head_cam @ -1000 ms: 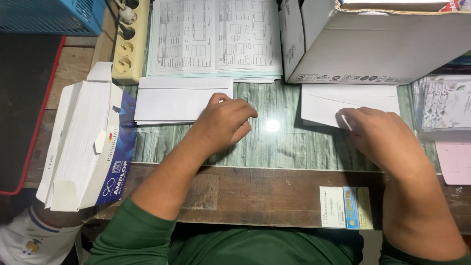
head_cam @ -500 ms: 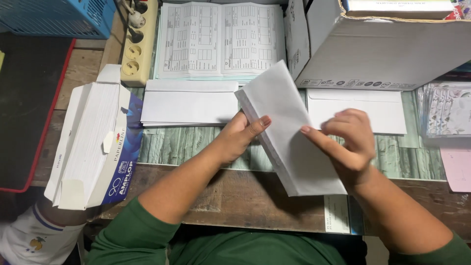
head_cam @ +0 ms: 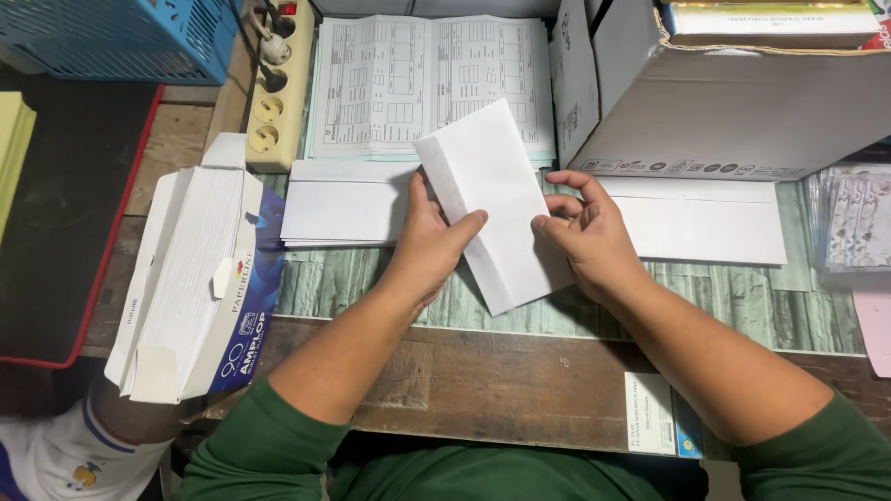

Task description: Fold printed documents and insert them into envelopes

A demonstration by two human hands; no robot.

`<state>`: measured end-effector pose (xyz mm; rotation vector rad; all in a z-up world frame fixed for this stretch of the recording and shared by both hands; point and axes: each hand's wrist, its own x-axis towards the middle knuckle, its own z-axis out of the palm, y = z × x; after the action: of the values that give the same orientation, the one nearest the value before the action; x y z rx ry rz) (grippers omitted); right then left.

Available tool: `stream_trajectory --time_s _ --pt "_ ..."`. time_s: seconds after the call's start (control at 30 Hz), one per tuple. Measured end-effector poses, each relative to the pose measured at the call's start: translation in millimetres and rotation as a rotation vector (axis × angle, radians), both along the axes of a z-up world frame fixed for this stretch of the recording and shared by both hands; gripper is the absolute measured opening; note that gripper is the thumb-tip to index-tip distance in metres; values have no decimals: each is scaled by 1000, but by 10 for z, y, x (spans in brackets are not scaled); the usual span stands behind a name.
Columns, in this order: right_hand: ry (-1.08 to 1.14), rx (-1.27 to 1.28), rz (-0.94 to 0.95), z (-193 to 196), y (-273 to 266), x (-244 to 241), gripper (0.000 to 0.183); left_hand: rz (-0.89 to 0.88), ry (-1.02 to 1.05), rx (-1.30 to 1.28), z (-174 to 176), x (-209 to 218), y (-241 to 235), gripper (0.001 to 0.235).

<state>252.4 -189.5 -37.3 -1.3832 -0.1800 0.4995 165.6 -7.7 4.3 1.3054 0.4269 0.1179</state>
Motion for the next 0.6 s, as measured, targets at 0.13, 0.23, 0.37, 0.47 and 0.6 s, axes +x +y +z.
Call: stream_trajectory --time_s 0.13,0.23,0.37,0.47,0.6 --pt "-77 46 -91 -286 -60 39 40 -8 -72 95 -276 15 41 96" --pt "-166 113 -147 -386 -104 14 35 -19 -156 206 -316 9 91 80" --pt "-109 262 -75 -212 -118 -88 30 10 -276 483 -136 -41 67 84" --pt "-96 280 -27 -299 -169 -92 31 1 -324 666 -125 -37 55 81" --pt "-90 305 -2 -382 -181 -88 31 29 -344 610 -290 -11 38 69"
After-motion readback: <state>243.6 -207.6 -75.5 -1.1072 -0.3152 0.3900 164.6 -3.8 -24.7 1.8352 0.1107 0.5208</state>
